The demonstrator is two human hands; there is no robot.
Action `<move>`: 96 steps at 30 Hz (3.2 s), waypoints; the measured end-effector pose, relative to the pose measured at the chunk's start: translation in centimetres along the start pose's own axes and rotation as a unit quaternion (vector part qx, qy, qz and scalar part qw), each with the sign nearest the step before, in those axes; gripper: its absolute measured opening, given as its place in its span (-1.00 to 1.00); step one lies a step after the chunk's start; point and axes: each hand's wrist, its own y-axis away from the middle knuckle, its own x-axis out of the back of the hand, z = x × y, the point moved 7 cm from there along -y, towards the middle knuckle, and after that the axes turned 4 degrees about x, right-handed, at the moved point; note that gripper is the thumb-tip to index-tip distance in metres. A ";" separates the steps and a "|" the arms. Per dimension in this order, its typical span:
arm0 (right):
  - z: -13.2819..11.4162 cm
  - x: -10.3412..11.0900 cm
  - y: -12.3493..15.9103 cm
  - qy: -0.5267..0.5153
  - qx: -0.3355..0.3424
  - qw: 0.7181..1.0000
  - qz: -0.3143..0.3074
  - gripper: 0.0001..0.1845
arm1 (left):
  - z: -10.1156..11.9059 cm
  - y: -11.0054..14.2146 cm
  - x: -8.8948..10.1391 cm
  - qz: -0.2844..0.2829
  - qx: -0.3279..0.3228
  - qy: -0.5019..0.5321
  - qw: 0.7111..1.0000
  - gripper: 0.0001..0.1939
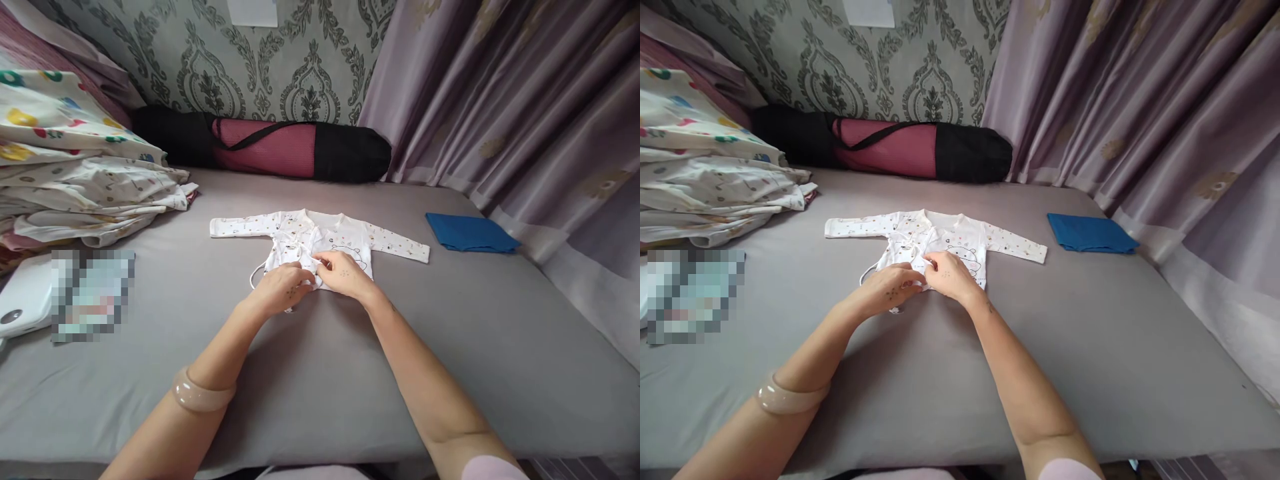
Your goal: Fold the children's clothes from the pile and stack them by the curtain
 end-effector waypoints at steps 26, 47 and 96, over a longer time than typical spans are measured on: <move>2.8 -2.3 -5.2 0.197 -0.021 0.980 0.029 -0.35 | -1.5 -2.1 -2.7 0.122 -0.041 -0.051 0.990 -0.52; 7.3 4.8 9.0 0.035 0.033 0.999 -0.004 -0.80 | 2.6 -1.0 -2.0 0.110 -0.202 -0.032 0.973 -0.79; 19.3 15.6 5.4 0.244 -0.285 0.898 0.229 -0.65 | 8.3 -14.1 -5.8 0.099 -0.032 -0.091 0.990 -0.41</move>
